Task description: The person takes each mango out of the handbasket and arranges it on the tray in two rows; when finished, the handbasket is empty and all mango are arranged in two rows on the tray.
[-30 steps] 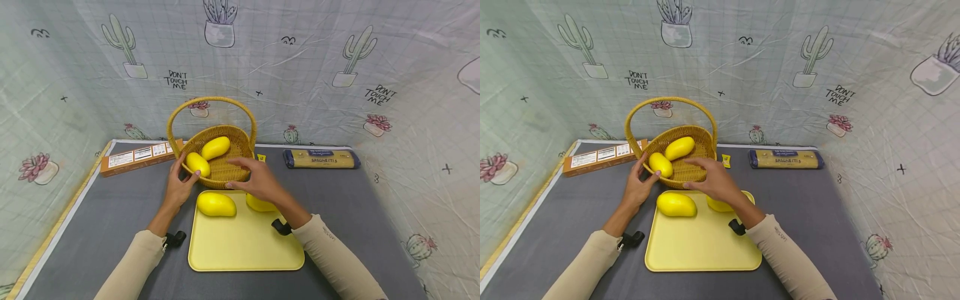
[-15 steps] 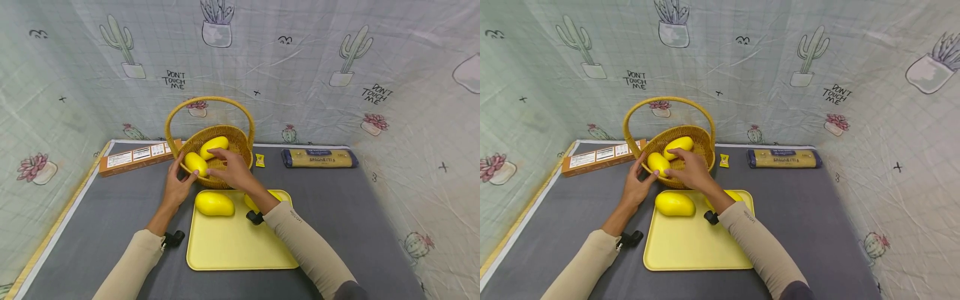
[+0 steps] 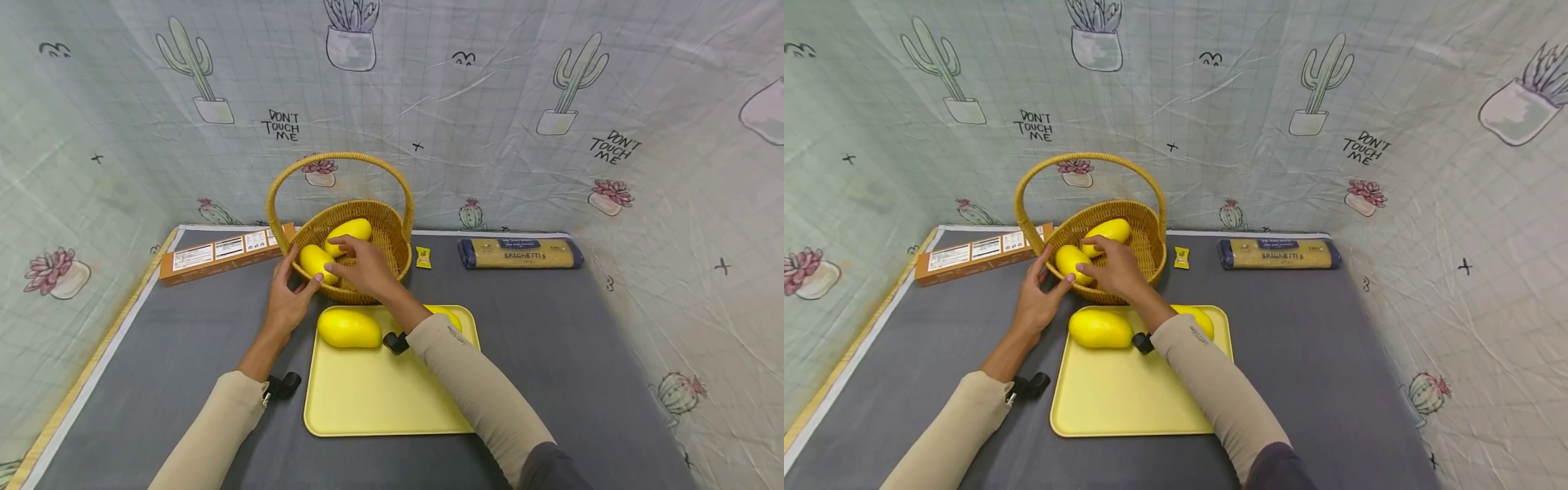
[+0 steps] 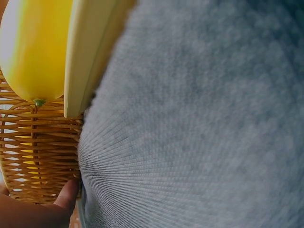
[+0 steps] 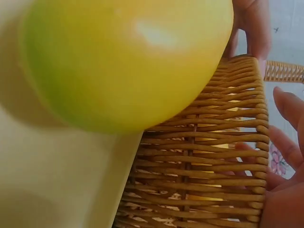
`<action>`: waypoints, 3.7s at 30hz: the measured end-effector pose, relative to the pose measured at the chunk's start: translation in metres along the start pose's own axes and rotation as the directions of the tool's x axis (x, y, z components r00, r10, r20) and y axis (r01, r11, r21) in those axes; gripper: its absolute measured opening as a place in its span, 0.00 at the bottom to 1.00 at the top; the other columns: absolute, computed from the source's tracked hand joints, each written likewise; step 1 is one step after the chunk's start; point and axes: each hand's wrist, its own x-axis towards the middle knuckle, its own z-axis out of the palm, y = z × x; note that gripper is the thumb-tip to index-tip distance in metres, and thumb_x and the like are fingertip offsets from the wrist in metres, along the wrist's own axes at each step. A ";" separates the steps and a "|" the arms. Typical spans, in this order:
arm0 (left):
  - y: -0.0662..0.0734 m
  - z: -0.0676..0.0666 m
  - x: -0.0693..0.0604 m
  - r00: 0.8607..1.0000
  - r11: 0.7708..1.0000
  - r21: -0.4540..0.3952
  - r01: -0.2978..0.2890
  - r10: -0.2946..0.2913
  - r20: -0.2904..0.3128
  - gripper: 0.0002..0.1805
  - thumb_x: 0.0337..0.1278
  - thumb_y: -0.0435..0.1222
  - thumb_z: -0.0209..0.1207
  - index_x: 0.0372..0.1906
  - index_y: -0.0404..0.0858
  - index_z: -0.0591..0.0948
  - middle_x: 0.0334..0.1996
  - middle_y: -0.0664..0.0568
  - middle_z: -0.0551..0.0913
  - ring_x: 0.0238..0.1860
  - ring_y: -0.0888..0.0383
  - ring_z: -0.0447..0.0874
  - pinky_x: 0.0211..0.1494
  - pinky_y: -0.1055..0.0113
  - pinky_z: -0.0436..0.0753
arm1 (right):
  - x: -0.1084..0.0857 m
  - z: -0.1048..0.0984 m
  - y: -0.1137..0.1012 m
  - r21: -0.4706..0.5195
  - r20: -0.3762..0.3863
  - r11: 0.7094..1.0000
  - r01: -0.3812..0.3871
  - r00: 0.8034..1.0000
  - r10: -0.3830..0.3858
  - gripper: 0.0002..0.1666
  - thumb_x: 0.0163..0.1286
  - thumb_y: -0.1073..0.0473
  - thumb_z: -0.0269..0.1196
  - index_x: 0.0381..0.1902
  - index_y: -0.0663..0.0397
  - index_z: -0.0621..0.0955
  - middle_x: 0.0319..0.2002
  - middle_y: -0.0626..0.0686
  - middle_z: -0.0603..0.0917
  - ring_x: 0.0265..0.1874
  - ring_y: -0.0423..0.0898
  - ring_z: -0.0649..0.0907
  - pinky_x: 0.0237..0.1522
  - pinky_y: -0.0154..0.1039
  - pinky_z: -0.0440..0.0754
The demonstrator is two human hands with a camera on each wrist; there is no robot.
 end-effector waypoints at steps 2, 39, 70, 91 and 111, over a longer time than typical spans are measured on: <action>0.000 0.000 0.000 1.000 1.000 0.001 0.002 -0.002 0.000 0.47 0.73 0.42 0.67 0.88 0.51 0.54 0.85 0.45 0.51 0.87 0.46 0.50 0.82 0.39 0.68 | 0.004 0.002 0.000 0.006 0.012 1.000 -0.013 1.000 0.013 0.33 0.74 0.50 0.71 0.74 0.44 0.78 0.69 0.58 0.82 0.68 0.59 0.82 0.67 0.55 0.84; 0.036 0.000 -0.013 0.999 0.997 -0.064 0.039 -0.037 0.033 0.46 0.75 0.35 0.64 0.88 0.43 0.53 0.85 0.38 0.47 0.87 0.39 0.48 0.84 0.35 0.62 | 0.011 -0.003 -0.004 0.050 0.041 0.994 -0.094 0.995 0.092 0.29 0.73 0.55 0.72 0.71 0.45 0.82 0.66 0.58 0.84 0.60 0.54 0.86 0.57 0.46 0.89; 0.000 -0.001 -0.001 1.000 0.999 -0.033 -0.002 0.003 0.014 0.47 0.74 0.40 0.65 0.88 0.56 0.53 0.85 0.44 0.48 0.86 0.45 0.51 0.83 0.40 0.67 | -0.080 -0.054 -0.026 0.149 0.039 0.983 0.104 0.993 -0.111 0.31 0.69 0.63 0.74 0.69 0.46 0.83 0.67 0.52 0.82 0.64 0.55 0.83 0.64 0.55 0.87; 0.034 0.000 -0.012 0.999 0.999 -0.048 0.007 -0.004 0.049 0.46 0.75 0.37 0.63 0.88 0.41 0.51 0.85 0.32 0.44 0.85 0.30 0.45 0.81 0.29 0.60 | -0.149 -0.040 -0.011 0.068 0.270 0.990 0.120 0.954 -0.134 0.33 0.68 0.62 0.76 0.69 0.38 0.83 0.65 0.43 0.82 0.65 0.42 0.80 0.64 0.46 0.87; 0.037 0.000 -0.015 0.999 0.999 -0.050 0.020 -0.018 0.034 0.46 0.75 0.36 0.63 0.88 0.43 0.52 0.85 0.36 0.47 0.86 0.35 0.49 0.82 0.33 0.63 | -0.163 -0.006 0.009 -0.129 0.379 0.967 0.221 0.912 -0.158 0.31 0.69 0.57 0.76 0.68 0.36 0.83 0.63 0.42 0.84 0.61 0.37 0.80 0.61 0.36 0.81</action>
